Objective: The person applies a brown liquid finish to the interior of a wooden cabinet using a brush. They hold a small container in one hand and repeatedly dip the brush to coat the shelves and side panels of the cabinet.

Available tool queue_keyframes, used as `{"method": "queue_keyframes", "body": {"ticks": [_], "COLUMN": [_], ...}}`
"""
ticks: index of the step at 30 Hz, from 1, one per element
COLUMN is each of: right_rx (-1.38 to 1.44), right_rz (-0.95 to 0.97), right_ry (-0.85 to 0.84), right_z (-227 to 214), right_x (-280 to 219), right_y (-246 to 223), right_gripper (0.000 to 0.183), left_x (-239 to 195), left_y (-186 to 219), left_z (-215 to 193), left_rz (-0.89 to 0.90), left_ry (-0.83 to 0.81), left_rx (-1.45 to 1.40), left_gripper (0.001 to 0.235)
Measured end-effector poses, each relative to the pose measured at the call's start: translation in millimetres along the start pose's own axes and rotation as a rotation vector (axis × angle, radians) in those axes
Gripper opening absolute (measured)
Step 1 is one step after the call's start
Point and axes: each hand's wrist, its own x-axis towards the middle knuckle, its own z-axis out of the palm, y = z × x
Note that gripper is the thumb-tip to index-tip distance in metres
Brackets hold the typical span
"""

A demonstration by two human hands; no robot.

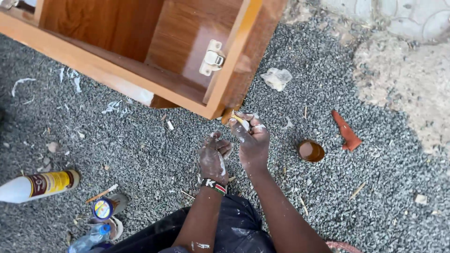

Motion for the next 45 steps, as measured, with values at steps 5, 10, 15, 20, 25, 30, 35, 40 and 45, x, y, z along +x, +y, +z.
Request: {"method": "queue_keyframes", "body": {"ticks": [5, 10, 15, 20, 25, 30, 35, 40, 45], "right_rx": [-0.207, -0.311, -0.201, -0.137, -0.322, -0.197, -0.122, -0.229, -0.469], "right_rz": [-0.277, -0.178, -0.185, -0.632, -0.404, -0.316, -0.477, -0.344, 0.118], "right_ry": [-0.033, -0.01, -0.008, -0.175, -0.022, -0.019, -0.074, -0.028, 0.088], "right_z": [34.8, 9.8, 26.1, 50.1, 19.7, 8.9, 60.2, 35.0, -5.4], "right_x": [-27.4, -2.5, -12.1, -35.3, -8.9, 6.0, -55.4, -31.0, 22.4], "right_y": [-64.4, -5.1, -24.5, -69.1, -1.8, 22.2, -78.1, -30.6, 44.9], "right_gripper": [0.033, 0.033, 0.031, 0.018, 0.013, 0.015, 0.027, 0.024, 0.033], "left_x": [0.8, 16.7, 23.9, 6.9, 5.6, 5.8, -3.8, -29.7, 3.9], "left_y": [-13.1, -23.0, -35.2, -29.4, -26.4, -21.8, -26.5, -6.9, -35.7], "left_z": [-5.0, -20.9, -38.8, -25.0, -26.6, -23.6, -17.9, -4.8, -17.5], "left_rz": [0.055, 0.114, 0.174, 0.245, 0.252, 0.274, 0.216, 0.202, 0.169], "left_ry": [0.013, 0.069, 0.156, 0.107, 0.098, 0.12, 0.146, 0.139, 0.093], "left_rx": [0.0, -0.038, -0.091, -0.009, -0.107, -0.083, -0.045, -0.018, -0.114], "left_gripper": [0.03, 0.029, 0.033, 0.043, 0.042, 0.054, 0.056, 0.059, 0.055]}}
